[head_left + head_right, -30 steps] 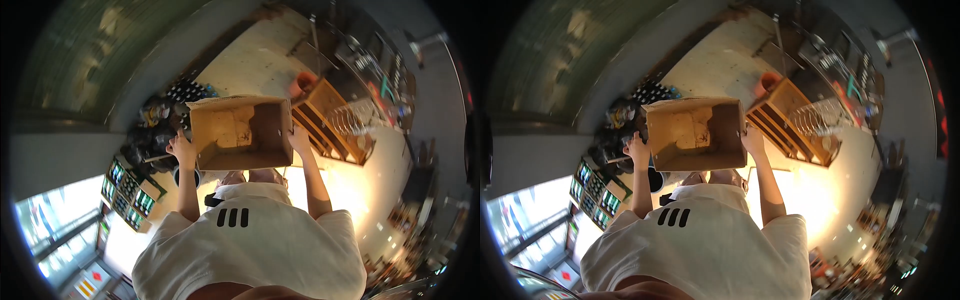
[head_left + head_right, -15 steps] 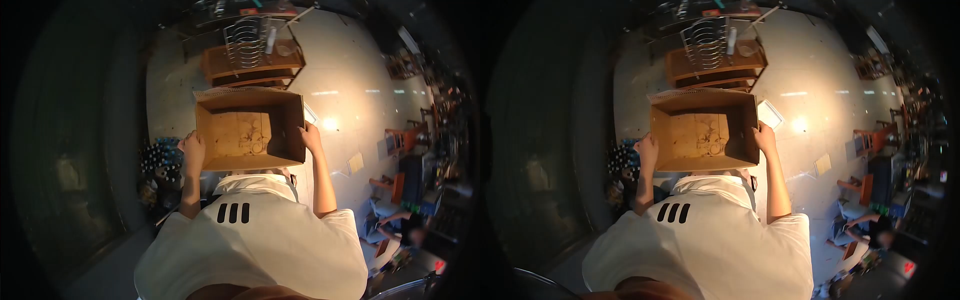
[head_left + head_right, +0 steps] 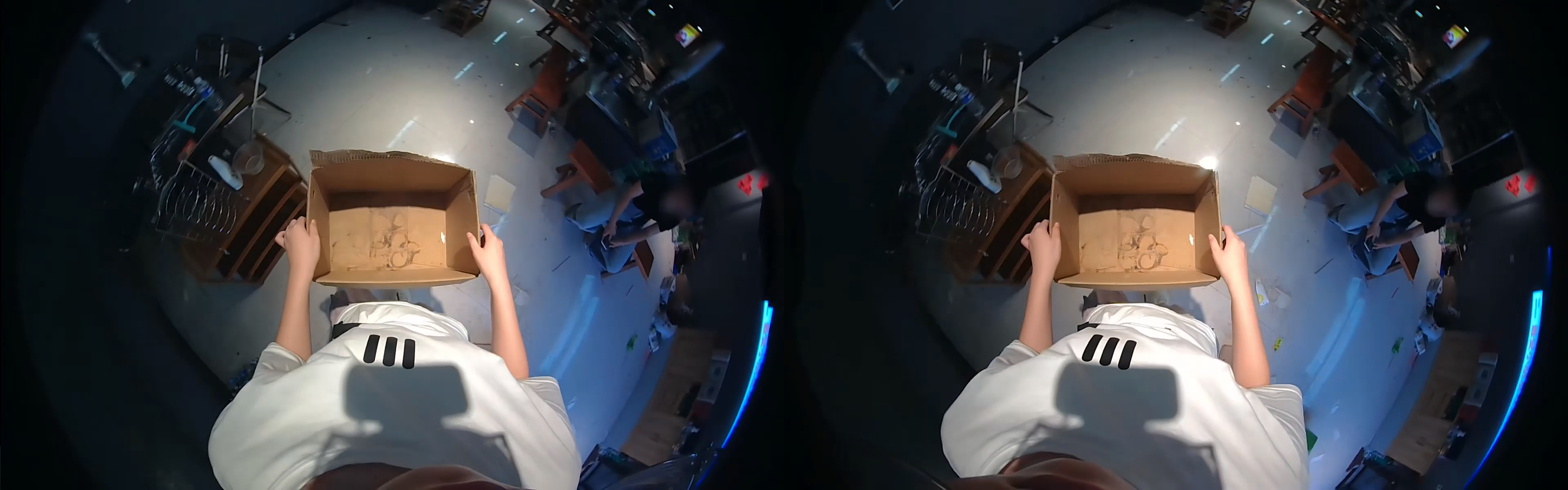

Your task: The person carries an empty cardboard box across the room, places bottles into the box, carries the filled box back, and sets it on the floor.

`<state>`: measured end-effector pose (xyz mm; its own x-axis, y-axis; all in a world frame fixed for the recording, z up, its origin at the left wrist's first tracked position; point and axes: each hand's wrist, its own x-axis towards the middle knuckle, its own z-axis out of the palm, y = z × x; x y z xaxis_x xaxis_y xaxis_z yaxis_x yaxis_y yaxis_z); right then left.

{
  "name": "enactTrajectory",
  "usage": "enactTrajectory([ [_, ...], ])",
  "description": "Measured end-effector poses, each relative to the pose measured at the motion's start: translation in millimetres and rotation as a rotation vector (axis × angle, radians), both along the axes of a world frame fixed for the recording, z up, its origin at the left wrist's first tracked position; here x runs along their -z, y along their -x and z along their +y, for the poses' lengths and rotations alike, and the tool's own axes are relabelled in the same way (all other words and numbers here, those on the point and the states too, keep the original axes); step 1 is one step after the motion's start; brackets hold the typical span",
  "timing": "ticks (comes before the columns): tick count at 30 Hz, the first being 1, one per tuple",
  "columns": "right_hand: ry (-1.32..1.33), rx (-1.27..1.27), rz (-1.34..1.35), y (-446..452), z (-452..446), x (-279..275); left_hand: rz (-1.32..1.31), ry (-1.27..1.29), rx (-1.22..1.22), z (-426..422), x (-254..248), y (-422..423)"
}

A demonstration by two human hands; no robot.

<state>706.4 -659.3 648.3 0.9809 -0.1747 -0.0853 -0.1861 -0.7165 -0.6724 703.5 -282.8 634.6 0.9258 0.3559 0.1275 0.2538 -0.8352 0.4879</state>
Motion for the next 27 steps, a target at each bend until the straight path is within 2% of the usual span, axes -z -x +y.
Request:
enactTrajectory([
  [3, 0.073, 0.068, -0.168, 9.1, -26.7, -4.6, -0.064, 0.016, 0.128, -29.8, -15.7, -52.8],
  [7, -0.005, 0.208, -0.104, -29.7, -71.4, -16.1, -0.066, -0.012, 0.275, -87.7, -35.1, -149.1],
  [12, -0.084, 0.386, -0.178, -104.7, -88.7, -44.2, -0.079, 0.007, 0.381, -139.6, -49.2, -272.0],
  [15, -0.059, 0.422, -0.226, -174.6, -105.7, -40.4, -0.110, 0.016, 0.411, -157.5, -41.7, -344.8],
  [21, -0.007, 0.435, -0.229, -400.6, -135.8, -1.1, -0.110, 0.050, 0.434, -174.3, -9.3, -567.3],
  [23, -0.035, 0.442, -0.177, -451.1, -143.5, 0.8, -0.066, 0.055, 0.419, -180.8, -17.2, -620.7],
  [24, -0.063, 0.459, -0.164, -508.5, -150.2, 6.2, -0.068, 0.041, 0.423, -189.6, -18.0, -678.9],
  [27, -0.100, 0.504, -0.148, -587.2, -159.6, -13.1, -0.059, 0.025, 0.462, -204.0, -32.0, -769.4],
])
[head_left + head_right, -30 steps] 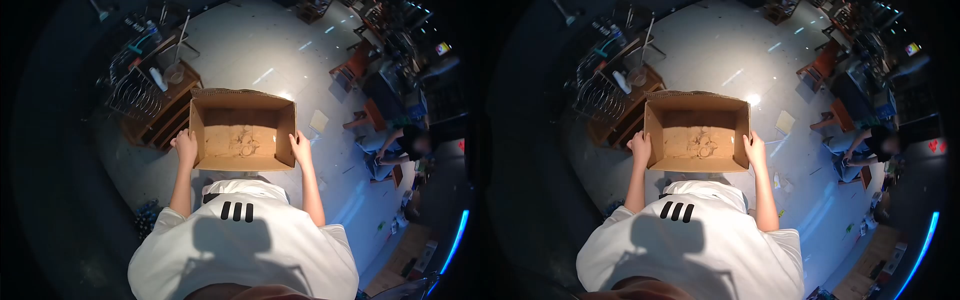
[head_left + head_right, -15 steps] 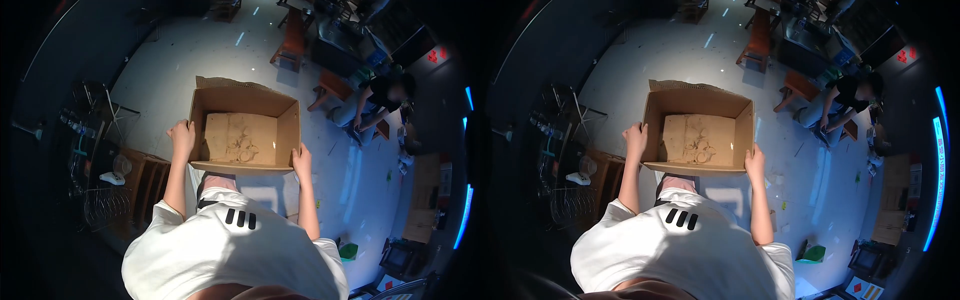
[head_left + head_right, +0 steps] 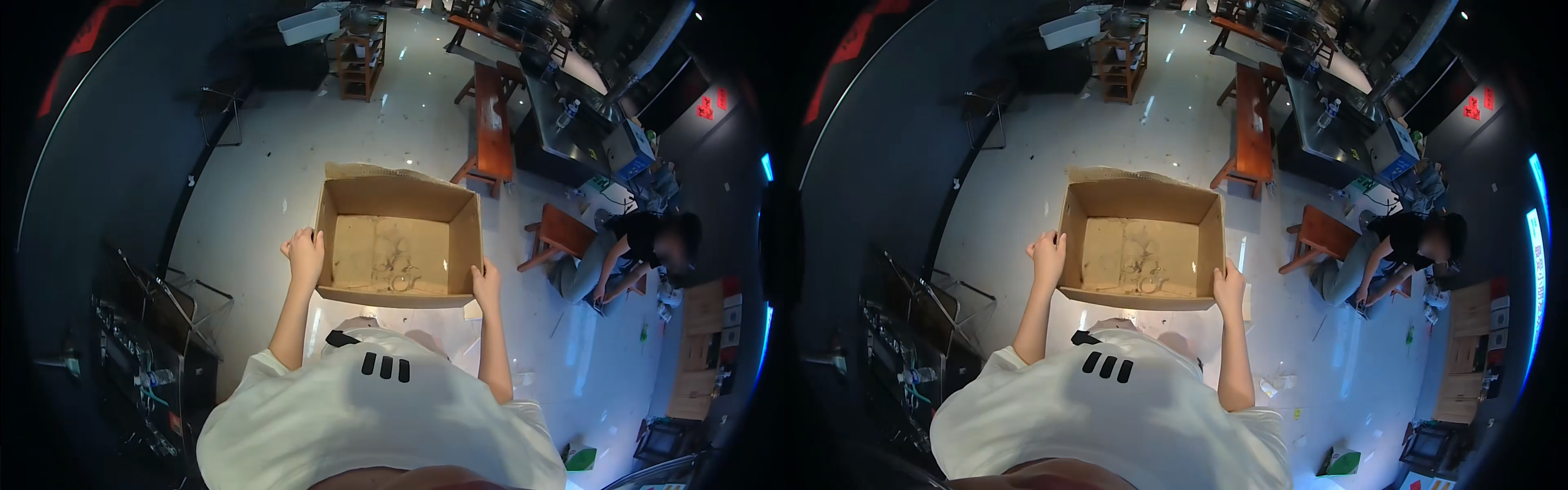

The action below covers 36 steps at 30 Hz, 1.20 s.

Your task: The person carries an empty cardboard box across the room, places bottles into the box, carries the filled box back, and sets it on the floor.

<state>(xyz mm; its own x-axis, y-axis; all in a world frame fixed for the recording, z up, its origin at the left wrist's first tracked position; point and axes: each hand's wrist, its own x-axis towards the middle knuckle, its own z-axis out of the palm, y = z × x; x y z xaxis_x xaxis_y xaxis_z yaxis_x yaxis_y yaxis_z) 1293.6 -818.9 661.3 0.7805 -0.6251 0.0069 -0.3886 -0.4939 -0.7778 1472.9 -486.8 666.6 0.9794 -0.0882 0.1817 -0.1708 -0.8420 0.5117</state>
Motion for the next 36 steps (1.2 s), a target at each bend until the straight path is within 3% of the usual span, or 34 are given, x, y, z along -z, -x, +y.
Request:
enactTrajectory([
  [5, 0.030, 0.072, -0.103, -92.3, -41.0, -4.9, -0.035, 0.001, 0.037, -45.7, 1.8, -97.3],
  [6, 0.033, 0.104, -0.086, -114.8, -47.6, -14.2, 0.078, -0.017, 0.035, -59.3, -4.7, -117.9],
  [13, 0.006, 0.219, -0.014, -268.9, -135.0, -13.8, 0.083, -0.206, 0.182, -166.2, 17.3, -291.2],
  [21, 0.026, 0.229, -0.030, -483.7, -268.4, -16.1, 0.059, -0.119, 0.219, -303.9, -10.4, -518.1],
  [23, 0.047, 0.219, -0.032, -487.9, -274.5, -27.3, 0.071, -0.109, 0.219, -307.6, -26.2, -520.5],
  [26, 0.055, 0.225, -0.006, -568.0, -320.6, -33.2, 0.049, -0.064, 0.227, -357.4, -15.3, -602.8],
  [36, -0.025, 0.421, -0.066, -820.4, -463.0, -49.0, 0.075, -0.006, 0.385, -521.6, -42.9, -889.6],
])
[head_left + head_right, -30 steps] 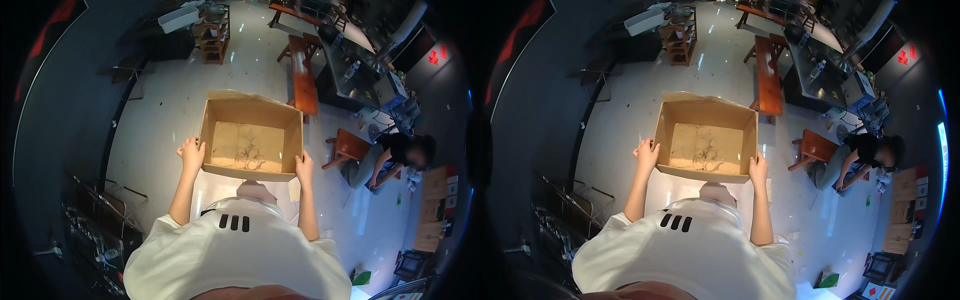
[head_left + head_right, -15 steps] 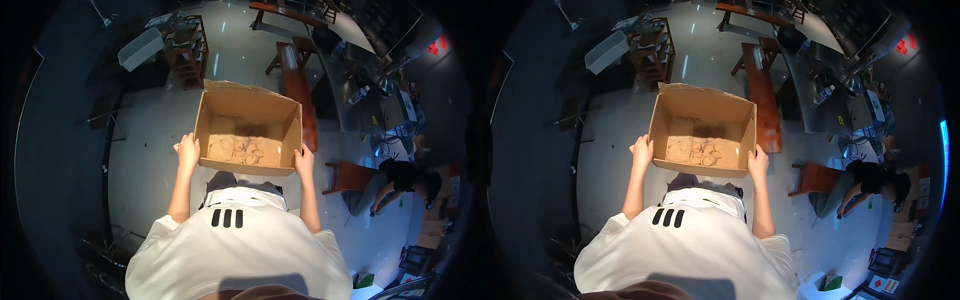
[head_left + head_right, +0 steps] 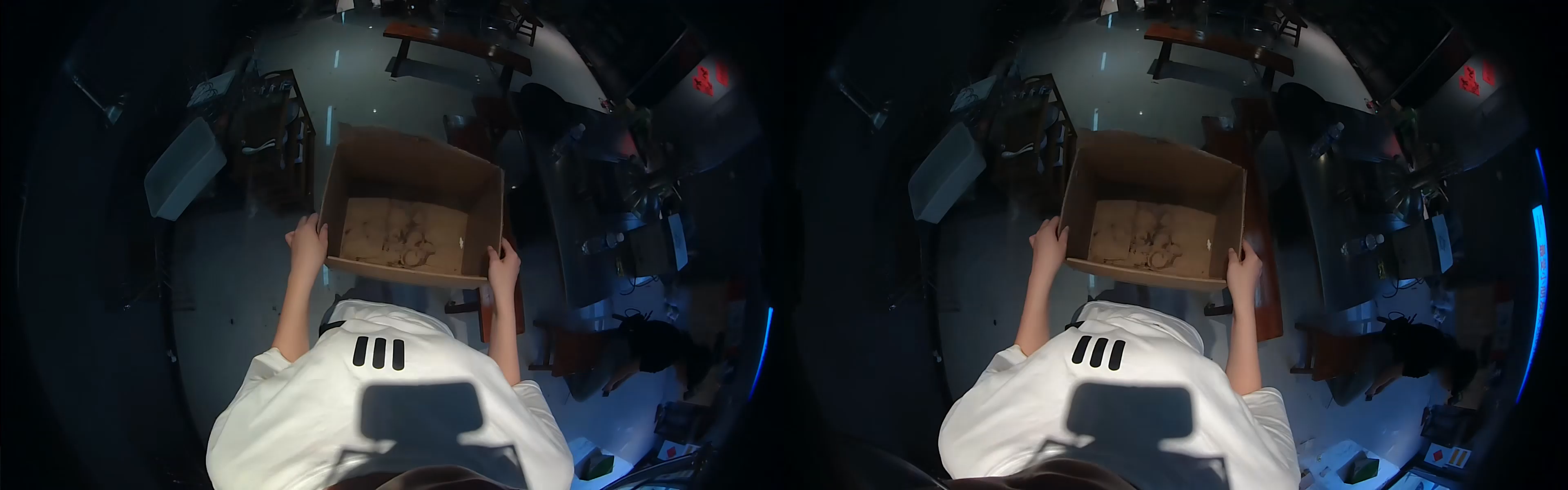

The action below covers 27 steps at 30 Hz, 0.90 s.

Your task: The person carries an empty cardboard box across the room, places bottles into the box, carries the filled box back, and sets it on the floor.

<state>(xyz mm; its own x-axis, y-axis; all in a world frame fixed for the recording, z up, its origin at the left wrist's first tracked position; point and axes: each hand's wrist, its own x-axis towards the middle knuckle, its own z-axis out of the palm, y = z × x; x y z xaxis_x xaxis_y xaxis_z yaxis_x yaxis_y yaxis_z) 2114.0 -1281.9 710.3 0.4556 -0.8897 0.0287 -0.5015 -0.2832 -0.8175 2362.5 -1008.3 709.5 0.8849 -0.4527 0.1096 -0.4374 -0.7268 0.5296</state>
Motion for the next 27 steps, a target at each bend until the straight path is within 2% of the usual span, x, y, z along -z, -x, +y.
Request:
enactTrajectory([
  [2, 0.053, 0.002, 0.019, -53.9, -24.0, -18.3, -0.002, 0.020, 0.007, -36.2, 1.7, -64.1],
  [5, 0.009, 0.024, 0.064, -119.2, -56.0, -39.6, 0.048, -0.033, 0.083, -91.0, -34.6, -141.7],
  [7, 0.054, 0.071, 0.054, -153.9, -85.6, -24.5, 0.041, -0.017, 0.132, -126.6, -36.3, -188.6],
  [9, -0.027, 0.145, -0.001, -201.9, -127.1, -6.0, 0.001, 0.006, 0.181, -179.4, -26.9, -247.4],
  [14, 0.087, 0.172, 0.033, -307.9, -227.4, 42.8, 0.012, -0.188, 0.210, -288.3, -13.7, -365.0],
  [15, 0.055, 0.157, 0.002, -333.0, -247.5, 39.3, 0.029, -0.267, 0.203, -310.8, -17.5, -388.7],
  [17, 0.122, 0.129, 0.018, -373.7, -293.8, 45.1, 0.047, -0.255, 0.205, -347.1, -18.9, -429.8],
  [19, 0.036, 0.078, -0.001, -428.4, -336.6, 17.0, -0.002, -0.315, 0.187, -383.9, -24.2, -480.0],
  [21, -0.018, 0.056, -0.078, -474.1, -372.0, 0.9, 0.002, -0.171, 0.164, -415.7, -15.2, -521.7],
  [23, 0.011, 0.081, 0.013, -513.2, -411.3, -10.8, 0.027, -0.126, 0.165, -460.5, -23.9, -555.5],
  [25, 0.016, 0.110, -0.004, -543.2, -461.6, 1.7, 0.002, -0.171, 0.165, -514.0, -20.5, -590.5],
  [27, 0.016, 0.149, -0.020, -560.5, -504.0, 18.5, -0.005, -0.105, 0.225, -570.3, -12.4, -621.6],
])
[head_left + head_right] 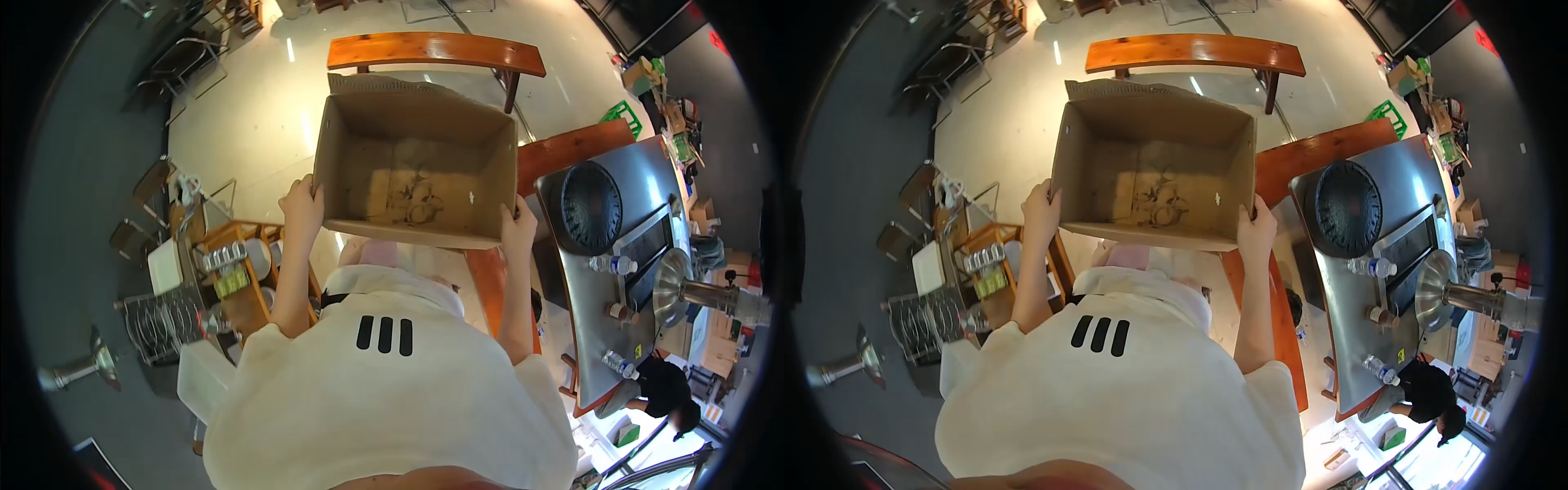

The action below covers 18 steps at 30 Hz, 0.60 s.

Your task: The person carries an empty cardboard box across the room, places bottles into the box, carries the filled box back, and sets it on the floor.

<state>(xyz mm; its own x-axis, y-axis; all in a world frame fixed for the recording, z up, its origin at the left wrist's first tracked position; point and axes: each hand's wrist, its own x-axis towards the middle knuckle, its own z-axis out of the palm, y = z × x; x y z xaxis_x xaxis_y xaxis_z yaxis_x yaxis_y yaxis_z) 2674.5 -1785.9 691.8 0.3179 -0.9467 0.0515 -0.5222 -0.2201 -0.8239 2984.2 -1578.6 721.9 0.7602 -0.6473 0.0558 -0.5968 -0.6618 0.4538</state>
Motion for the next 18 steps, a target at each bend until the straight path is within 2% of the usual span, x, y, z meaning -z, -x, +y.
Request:
enactTrajectory([
  [6, -0.118, 0.272, -0.133, -34.5, -119.1, 42.6, 0.077, -0.083, 0.298, -197.6, 29.3, -89.4],
  [12, -0.071, 0.540, -0.120, -89.2, -204.9, -6.9, 0.043, 0.000, 0.547, -374.8, 14.4, -148.6],
  [14, -0.169, 0.604, -0.071, -97.6, -232.7, -27.2, 0.089, 0.071, 0.632, -431.9, 10.5, -157.3],
  [18, -0.086, 0.813, -0.082, -92.4, -279.8, -18.3, 0.071, -0.067, 0.820, -544.6, 13.1, -152.3],
])
